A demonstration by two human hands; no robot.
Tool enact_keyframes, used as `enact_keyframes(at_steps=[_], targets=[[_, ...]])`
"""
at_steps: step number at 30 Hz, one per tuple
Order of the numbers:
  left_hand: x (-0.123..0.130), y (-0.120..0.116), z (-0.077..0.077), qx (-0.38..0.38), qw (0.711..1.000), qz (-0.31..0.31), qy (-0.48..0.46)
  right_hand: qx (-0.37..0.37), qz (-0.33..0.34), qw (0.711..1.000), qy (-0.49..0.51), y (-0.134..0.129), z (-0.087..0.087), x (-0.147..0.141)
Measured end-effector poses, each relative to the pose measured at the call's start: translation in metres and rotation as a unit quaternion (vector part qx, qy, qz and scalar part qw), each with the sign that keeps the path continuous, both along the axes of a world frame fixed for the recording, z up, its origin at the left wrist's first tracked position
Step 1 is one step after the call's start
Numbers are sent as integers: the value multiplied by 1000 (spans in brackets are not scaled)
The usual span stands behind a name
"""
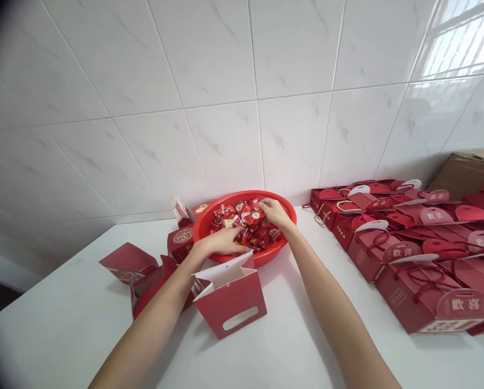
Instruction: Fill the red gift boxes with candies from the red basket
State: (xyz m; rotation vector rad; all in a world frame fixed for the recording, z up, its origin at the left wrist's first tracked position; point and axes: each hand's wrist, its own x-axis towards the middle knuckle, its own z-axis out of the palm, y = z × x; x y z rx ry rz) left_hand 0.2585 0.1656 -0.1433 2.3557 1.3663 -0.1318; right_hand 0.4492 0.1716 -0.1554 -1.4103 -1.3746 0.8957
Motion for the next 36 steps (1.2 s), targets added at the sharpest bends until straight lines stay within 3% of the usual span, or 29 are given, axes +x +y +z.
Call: enact_keyframes(at_steps=[3,8,12,21,26,31,36], targets=[[10,11,-8,-5,1000,21,23,-13,-29,999,42,-2,-1,2],[16,17,-15,-16,995,-91,35,-27,-59,994,89,-4,-2,3],[19,11,-12,-9,991,-126,47,-19,-72,987,139,-4,-3,2],[17,8,-16,37,993,-112,26,-3,-44,969,243,-5,-5,4],[15,13,-25,92,984,-60,-141,7,-25,961,277,-8,-3,5],[14,16,-24,132,926,14,-354,0,-8,957,291,-6,-3,8],[13,17,-20,89,894,18,-438,-19,19,955,296,-6,-2,10]])
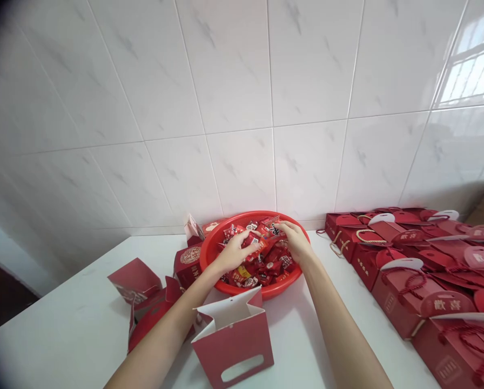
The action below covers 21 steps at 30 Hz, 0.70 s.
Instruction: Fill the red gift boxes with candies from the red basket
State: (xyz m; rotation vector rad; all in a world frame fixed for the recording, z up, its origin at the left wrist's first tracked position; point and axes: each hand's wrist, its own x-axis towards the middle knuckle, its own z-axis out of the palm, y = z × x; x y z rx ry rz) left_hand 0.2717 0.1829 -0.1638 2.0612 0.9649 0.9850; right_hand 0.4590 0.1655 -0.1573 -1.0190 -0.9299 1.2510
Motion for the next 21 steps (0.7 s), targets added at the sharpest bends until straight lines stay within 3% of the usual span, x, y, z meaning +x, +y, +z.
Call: enact_keyframes(at_steps=[4,10,15,18,21], targets=[[-1,1,2,-19,998,-38,-53,-7,26,1000,-2,-1,1,0],[-1,1,3,-150,983,-3,-110,-10,56,998,-11,-3,1,-2],[0,1,6,-190,970,31,-149,-7,61,998,-14,-4,0,-1],[-1,2,8,-235,952,16,-197,-9,67,998,-12,-4,0,-1],[-4,3,9,-225,950,11,-215,-9,86,996,-1,-6,3,-3]])
